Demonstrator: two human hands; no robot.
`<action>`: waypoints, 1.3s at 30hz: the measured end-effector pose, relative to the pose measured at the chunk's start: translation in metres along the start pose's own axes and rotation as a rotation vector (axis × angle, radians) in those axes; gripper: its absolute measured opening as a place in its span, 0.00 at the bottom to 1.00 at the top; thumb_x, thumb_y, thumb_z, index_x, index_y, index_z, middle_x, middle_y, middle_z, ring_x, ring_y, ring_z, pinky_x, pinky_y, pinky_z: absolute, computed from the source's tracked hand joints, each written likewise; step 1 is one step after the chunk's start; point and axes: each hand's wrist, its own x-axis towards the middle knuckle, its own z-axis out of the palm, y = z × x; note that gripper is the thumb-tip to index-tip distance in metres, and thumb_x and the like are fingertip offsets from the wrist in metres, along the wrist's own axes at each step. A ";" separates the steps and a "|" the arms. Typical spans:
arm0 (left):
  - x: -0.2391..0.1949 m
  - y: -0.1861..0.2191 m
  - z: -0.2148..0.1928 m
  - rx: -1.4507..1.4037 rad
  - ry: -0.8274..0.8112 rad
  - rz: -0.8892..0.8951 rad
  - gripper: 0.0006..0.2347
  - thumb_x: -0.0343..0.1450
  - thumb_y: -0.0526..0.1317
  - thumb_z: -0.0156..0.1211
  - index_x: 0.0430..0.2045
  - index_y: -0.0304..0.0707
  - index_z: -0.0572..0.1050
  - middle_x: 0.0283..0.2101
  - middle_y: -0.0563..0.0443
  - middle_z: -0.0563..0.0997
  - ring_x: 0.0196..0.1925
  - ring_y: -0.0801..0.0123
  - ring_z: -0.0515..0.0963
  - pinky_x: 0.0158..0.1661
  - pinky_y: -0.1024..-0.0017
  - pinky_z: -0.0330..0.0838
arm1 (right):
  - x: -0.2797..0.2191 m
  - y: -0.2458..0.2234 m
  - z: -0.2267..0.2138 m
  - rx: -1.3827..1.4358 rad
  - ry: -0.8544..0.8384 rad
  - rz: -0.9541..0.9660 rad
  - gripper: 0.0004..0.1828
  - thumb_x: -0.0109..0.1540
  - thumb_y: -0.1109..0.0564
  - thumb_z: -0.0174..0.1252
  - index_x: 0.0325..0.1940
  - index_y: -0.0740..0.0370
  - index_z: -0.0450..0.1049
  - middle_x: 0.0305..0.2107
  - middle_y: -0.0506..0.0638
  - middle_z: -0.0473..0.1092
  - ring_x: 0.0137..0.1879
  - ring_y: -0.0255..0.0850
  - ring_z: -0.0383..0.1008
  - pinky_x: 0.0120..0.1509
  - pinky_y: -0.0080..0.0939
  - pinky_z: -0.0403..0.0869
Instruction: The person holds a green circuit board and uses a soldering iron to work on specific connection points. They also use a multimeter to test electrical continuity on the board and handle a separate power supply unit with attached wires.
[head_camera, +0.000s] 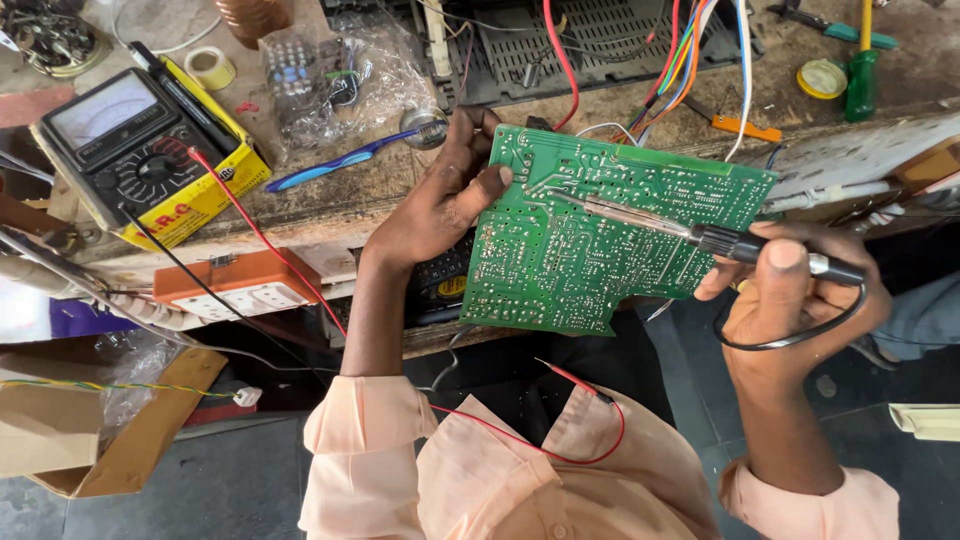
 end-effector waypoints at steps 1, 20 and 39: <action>0.000 0.000 0.000 0.005 0.003 -0.008 0.21 0.79 0.43 0.54 0.62 0.36 0.55 0.54 0.44 0.72 0.59 0.66 0.69 0.63 0.64 0.67 | 0.000 -0.002 0.000 -0.010 -0.017 -0.001 0.19 0.79 0.55 0.57 0.54 0.78 0.64 0.36 0.64 0.71 0.30 0.46 0.74 0.31 0.41 0.78; 0.000 -0.003 0.000 -0.005 -0.007 0.035 0.22 0.80 0.44 0.54 0.64 0.34 0.54 0.58 0.43 0.72 0.63 0.66 0.69 0.66 0.65 0.66 | -0.001 -0.006 -0.003 -0.137 -0.054 -0.103 0.22 0.77 0.51 0.59 0.52 0.77 0.65 0.38 0.62 0.71 0.31 0.47 0.78 0.32 0.40 0.79; 0.001 -0.002 0.002 0.017 0.021 -0.044 0.25 0.78 0.46 0.53 0.65 0.35 0.53 0.56 0.38 0.73 0.60 0.62 0.72 0.63 0.60 0.70 | 0.000 0.002 -0.008 -0.124 -0.062 -0.137 0.21 0.78 0.54 0.55 0.58 0.75 0.56 0.44 0.63 0.69 0.30 0.47 0.76 0.30 0.41 0.80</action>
